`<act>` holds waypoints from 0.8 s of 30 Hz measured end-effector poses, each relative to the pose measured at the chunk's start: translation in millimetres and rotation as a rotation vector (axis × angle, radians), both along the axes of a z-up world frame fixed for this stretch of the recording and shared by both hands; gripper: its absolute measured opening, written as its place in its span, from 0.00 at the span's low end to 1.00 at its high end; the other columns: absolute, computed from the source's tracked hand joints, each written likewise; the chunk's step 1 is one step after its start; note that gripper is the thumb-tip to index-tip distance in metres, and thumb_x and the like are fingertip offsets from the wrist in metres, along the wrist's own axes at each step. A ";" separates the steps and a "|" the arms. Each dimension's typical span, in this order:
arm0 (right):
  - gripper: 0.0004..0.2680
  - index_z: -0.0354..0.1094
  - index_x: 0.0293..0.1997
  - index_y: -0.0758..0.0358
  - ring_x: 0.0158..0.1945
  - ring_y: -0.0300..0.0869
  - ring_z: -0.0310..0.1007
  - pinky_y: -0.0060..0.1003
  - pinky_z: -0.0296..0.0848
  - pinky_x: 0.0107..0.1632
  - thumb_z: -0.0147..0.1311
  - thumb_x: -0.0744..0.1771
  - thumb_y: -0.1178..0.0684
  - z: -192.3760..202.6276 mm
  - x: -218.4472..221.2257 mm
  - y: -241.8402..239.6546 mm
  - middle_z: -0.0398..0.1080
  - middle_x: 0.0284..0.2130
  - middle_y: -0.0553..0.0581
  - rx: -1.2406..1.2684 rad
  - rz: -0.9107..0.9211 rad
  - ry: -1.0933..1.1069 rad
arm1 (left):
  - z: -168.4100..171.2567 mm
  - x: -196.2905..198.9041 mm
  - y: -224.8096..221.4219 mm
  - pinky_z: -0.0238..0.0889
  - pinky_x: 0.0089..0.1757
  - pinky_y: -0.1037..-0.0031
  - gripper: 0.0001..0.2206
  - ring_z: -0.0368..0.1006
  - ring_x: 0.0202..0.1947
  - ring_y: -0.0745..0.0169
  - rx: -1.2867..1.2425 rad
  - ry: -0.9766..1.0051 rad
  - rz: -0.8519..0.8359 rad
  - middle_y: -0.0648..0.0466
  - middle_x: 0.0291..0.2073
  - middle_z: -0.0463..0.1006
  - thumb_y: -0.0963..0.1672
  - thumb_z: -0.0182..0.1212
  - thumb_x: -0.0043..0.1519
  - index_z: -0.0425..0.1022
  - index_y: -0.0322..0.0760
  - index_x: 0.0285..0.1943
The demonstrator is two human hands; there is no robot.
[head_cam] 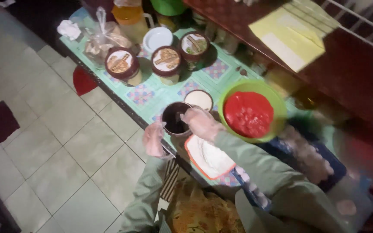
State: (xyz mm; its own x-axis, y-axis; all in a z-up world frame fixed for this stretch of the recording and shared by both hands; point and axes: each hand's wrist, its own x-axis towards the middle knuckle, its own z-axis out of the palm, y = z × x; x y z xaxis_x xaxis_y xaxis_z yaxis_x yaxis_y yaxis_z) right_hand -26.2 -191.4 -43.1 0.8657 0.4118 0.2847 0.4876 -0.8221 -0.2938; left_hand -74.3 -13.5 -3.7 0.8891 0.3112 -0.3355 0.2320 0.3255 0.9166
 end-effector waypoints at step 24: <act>0.11 0.70 0.55 0.53 0.66 0.58 0.67 0.55 0.66 0.66 0.42 0.72 0.46 117.6 31.0 -46.8 0.71 0.60 0.63 0.164 -0.296 1.109 | -171.3 281.0 -35.9 0.62 0.62 0.59 0.22 0.71 0.62 0.46 1.154 0.168 -1.230 0.52 0.55 0.80 0.55 0.52 0.58 0.80 0.55 0.58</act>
State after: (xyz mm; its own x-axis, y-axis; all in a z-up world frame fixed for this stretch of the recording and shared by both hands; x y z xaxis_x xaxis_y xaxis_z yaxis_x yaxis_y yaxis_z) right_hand 4.8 -238.1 74.6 0.7298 0.1797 -0.6596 -0.3092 -0.7738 -0.5529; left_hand 206.7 -49.4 -174.9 0.7541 -0.3539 -0.5533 -0.0673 -0.8796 0.4709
